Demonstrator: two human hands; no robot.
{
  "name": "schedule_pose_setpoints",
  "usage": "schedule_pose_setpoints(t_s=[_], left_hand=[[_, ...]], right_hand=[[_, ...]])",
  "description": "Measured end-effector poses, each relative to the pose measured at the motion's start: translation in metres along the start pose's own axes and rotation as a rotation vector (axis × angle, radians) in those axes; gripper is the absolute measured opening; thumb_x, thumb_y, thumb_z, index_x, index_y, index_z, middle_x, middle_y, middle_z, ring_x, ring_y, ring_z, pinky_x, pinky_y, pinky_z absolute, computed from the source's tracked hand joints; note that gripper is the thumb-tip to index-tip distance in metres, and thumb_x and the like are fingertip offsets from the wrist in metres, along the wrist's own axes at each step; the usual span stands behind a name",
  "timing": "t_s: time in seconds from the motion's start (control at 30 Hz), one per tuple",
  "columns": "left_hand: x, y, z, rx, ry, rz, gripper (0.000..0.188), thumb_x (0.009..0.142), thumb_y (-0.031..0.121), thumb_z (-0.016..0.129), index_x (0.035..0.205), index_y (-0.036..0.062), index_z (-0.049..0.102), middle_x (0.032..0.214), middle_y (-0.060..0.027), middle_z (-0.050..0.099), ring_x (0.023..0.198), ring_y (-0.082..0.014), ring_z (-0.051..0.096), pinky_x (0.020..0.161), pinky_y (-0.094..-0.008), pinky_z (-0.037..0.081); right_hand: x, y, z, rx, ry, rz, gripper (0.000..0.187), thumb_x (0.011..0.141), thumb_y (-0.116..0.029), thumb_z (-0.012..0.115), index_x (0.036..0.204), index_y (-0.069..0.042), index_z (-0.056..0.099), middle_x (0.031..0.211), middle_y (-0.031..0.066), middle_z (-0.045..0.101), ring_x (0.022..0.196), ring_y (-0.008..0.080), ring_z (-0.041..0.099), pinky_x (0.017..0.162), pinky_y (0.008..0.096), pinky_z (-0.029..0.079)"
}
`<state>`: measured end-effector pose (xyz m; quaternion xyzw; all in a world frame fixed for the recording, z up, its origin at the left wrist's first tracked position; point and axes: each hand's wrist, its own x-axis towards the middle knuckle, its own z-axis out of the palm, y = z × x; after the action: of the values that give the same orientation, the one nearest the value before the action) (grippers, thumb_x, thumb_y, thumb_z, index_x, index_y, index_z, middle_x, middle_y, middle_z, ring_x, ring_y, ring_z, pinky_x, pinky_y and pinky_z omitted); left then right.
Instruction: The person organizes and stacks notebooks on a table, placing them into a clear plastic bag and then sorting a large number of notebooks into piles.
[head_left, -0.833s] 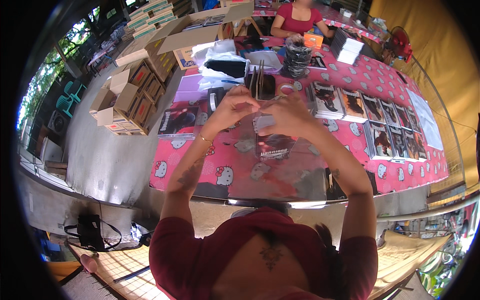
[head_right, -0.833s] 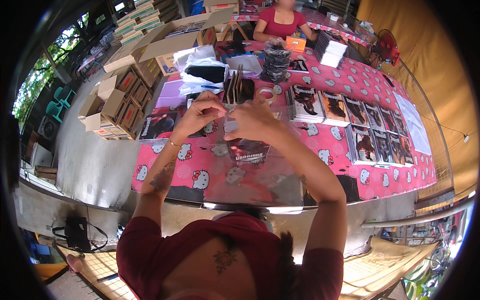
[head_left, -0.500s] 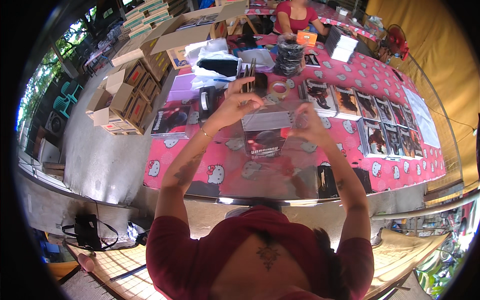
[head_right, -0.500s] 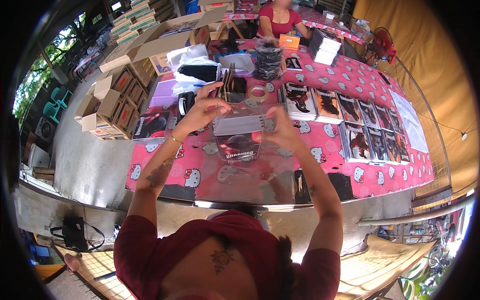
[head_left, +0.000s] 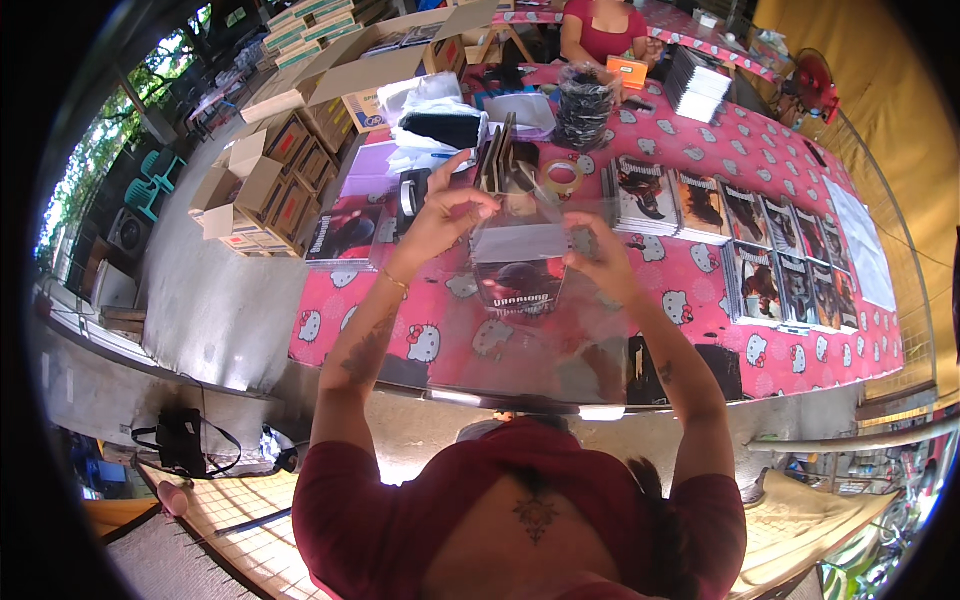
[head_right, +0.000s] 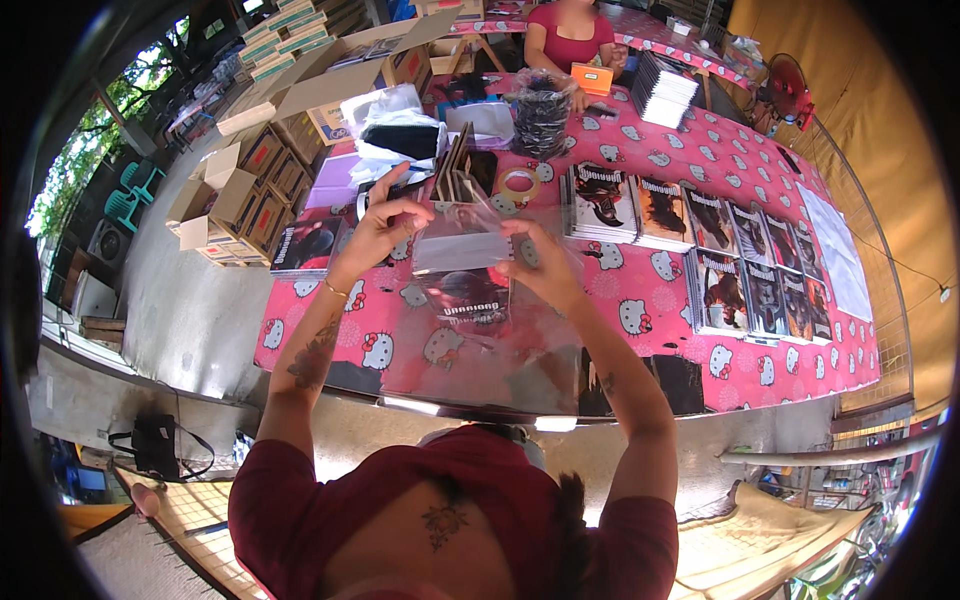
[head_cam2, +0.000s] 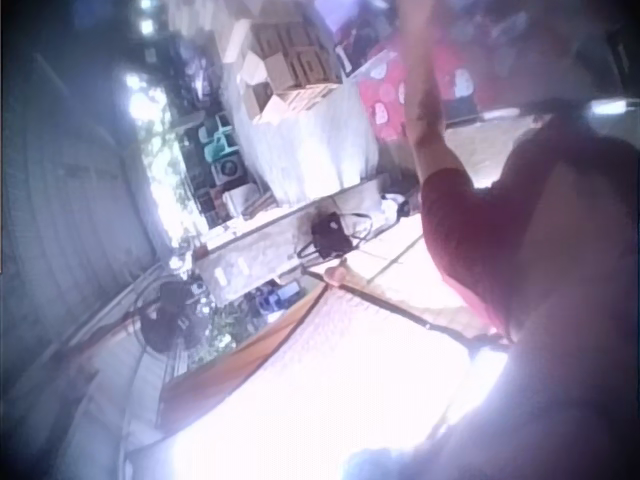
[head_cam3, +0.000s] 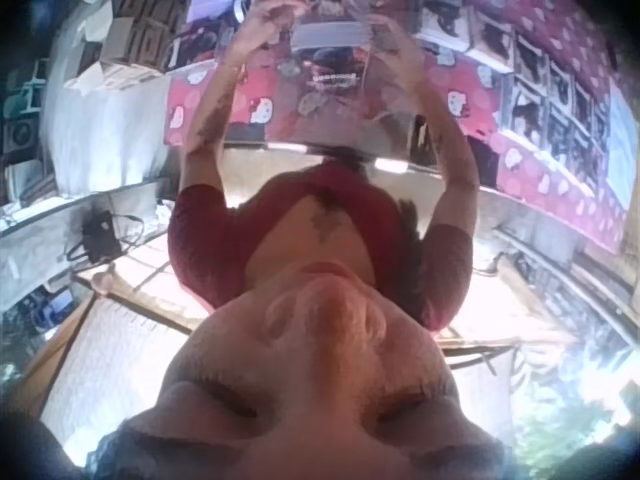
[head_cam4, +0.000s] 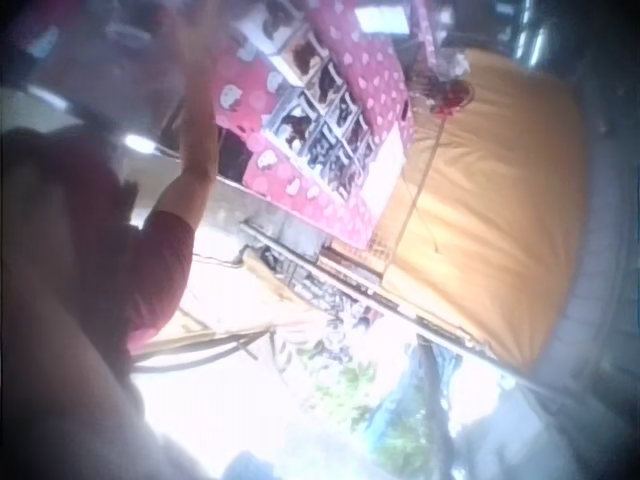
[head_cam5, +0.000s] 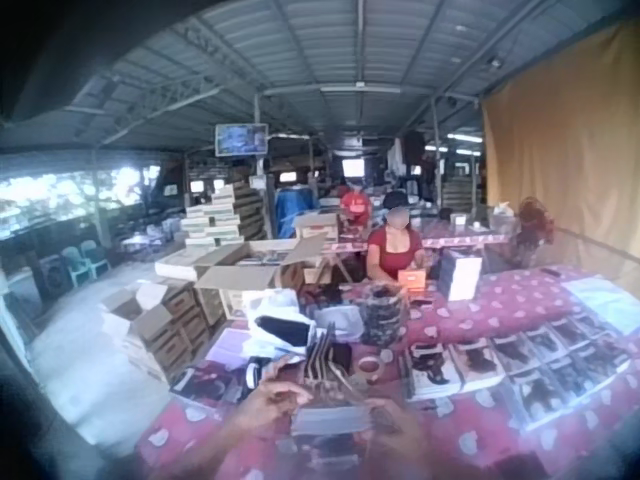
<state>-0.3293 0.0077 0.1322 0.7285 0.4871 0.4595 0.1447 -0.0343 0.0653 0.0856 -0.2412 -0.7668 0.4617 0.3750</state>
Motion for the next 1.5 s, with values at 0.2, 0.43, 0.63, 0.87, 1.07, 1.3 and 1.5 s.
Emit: schedule_pose_setpoints(t_s=[0.2,0.43,0.63,0.87,1.07,1.3,1.5], left_hand=[[0.015,0.004,0.041,0.229,-0.178,0.121,0.009,0.079,0.023,0.078,0.088,0.0248,0.077,0.156,-0.0117,0.024,0.144,-0.037,0.015,0.112,-0.0533,0.014],[0.015,-0.018,0.067,0.385,-0.096,-0.038,0.08,0.065,0.029,0.085,0.135,0.0298,0.046,0.156,-0.0261,0.008,0.144,-0.0476,0.01,0.109,-0.0596,0.017],[0.014,0.001,0.017,-0.492,0.21,-0.413,0.081,0.084,0.021,0.077,0.148,0.0064,0.031,0.138,-0.0175,0.046,0.122,-0.0249,0.051,0.102,-0.0363,0.043],[-0.011,-0.057,0.03,-0.657,-0.366,-0.474,0.065,0.087,0.016,0.07,0.143,-0.0001,0.041,0.123,-0.011,0.061,0.116,-0.0189,0.056,0.103,-0.0306,0.041],[-0.006,-0.038,0.037,-0.75,-0.302,-0.458,0.051,0.092,0.011,0.064,0.139,-0.0005,0.047,0.125,-0.008,0.06,0.116,-0.0164,0.055,0.101,-0.0293,0.042],[-0.022,-0.049,0.031,-0.698,-0.301,-0.531,0.043,0.094,0.023,0.065,0.129,-0.0017,0.058,0.118,-0.0056,0.064,0.109,-0.0124,0.056,0.096,-0.0278,0.043],[-0.024,-0.04,0.025,-0.415,-0.27,-0.529,0.054,0.092,0.032,0.067,0.132,-0.0027,0.055,0.112,-0.0085,0.068,0.105,-0.0158,0.06,0.097,-0.0303,0.043]], right_hand=[[0.012,0.0,0.001,-0.647,-0.365,-0.357,0.062,0.071,-0.051,0.077,0.122,-0.019,0.066,0.142,0.0115,0.047,0.136,0.0306,0.037,0.11,0.054,0.026],[0.015,0.007,0.015,-0.594,-0.209,-0.47,0.046,0.086,-0.04,0.069,0.124,-0.016,0.065,0.144,0.0149,0.044,0.135,0.0317,0.04,0.112,0.0506,0.028],[0.057,0.001,0.008,-0.115,0.202,-0.197,0.047,0.092,-0.032,0.066,0.13,-0.004,0.059,0.132,0.0185,0.055,0.122,0.0285,0.054,0.098,0.0345,0.044],[0.106,0.02,0.029,0.142,-0.154,0.145,0.046,0.09,-0.032,0.069,0.122,0.0,0.062,0.108,0.0094,0.069,0.102,0.0135,0.063,0.086,0.0268,0.048],[0.094,0.031,0.016,0.182,-0.23,0.183,0.045,0.096,-0.033,0.063,0.129,-0.003,0.057,0.115,0.0062,0.066,0.108,0.0131,0.06,0.091,0.0276,0.046],[0.077,-0.003,0.014,0.239,-0.313,0.18,0.067,0.095,-0.046,0.058,0.147,-0.008,0.038,0.137,0.012,0.053,0.13,0.0223,0.047,0.107,0.0343,0.037],[0.062,-0.028,0.003,-0.132,-0.457,0.003,0.086,0.08,-0.025,0.077,0.15,-0.009,0.031,0.142,0.0153,0.049,0.136,0.0265,0.043,0.111,0.0363,0.033]])
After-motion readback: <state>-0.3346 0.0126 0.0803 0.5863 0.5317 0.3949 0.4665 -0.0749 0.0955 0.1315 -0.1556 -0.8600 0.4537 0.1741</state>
